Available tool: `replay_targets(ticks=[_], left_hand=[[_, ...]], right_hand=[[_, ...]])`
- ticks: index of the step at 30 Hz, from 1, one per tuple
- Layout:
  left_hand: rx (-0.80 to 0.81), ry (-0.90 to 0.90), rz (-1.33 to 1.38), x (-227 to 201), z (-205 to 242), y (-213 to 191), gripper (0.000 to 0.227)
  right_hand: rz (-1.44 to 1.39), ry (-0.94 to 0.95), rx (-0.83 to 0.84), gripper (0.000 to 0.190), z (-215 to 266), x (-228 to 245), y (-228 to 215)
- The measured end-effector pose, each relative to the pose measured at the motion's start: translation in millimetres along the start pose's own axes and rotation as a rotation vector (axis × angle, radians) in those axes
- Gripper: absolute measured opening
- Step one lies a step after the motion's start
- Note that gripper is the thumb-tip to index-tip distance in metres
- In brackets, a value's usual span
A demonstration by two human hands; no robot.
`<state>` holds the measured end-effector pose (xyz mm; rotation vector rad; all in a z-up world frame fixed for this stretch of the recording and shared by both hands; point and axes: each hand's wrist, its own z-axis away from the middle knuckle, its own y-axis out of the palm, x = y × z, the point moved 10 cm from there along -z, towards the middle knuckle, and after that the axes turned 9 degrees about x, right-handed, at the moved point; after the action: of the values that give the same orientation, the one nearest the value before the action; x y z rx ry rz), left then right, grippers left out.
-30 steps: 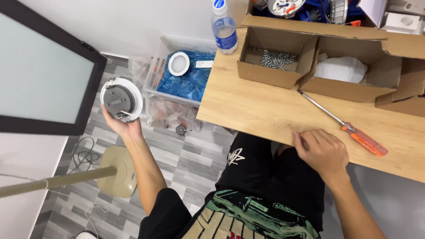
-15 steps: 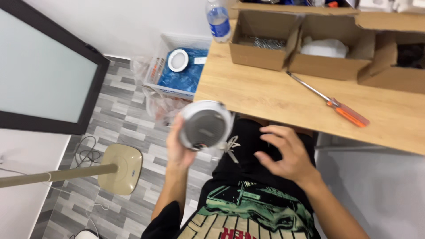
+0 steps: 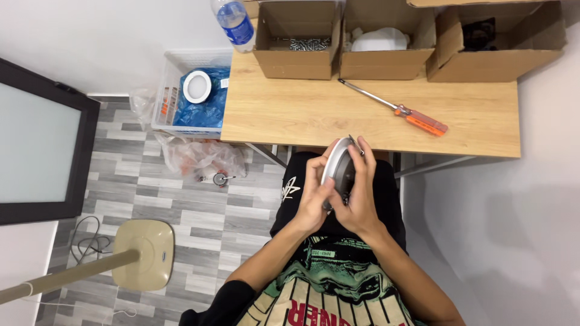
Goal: The person assembles LED light fixtures at a wooden table. They use a screwdriver to tighten screws on the LED modules, attach white plastic rings, and place the components into cardboard boxes.
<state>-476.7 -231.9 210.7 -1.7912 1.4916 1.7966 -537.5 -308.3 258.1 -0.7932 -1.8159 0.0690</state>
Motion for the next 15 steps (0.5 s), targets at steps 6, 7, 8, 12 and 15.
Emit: replay_targets(ticks=[6,7,8,12,15], left_hand=[[0.264,0.136,-0.398,0.0,-2.5,13.8,0.085],[0.264,0.139,-0.397,1.7,2.0,15.4,0.085],[0.255,0.144,-0.423,2.6,6.3,16.5,0.083],[0.235,0.235,-0.662,-9.8,21.3,23.0,0.081],[0.227,0.273,-0.758,-5.4,30.0,29.9,0.081]], right_hand=[[-0.23,0.013,0.027,0.077,17.1,-18.1,7.4],[-0.228,0.011,0.027,0.077,20.9,-17.1,8.5],[-0.265,0.077,0.026,0.077,25.1,-23.0,10.4],[-0.447,0.312,0.032,0.086,48.5,-31.7,20.5],[-0.456,0.381,-0.023,0.079,63.7,-43.0,24.9]])
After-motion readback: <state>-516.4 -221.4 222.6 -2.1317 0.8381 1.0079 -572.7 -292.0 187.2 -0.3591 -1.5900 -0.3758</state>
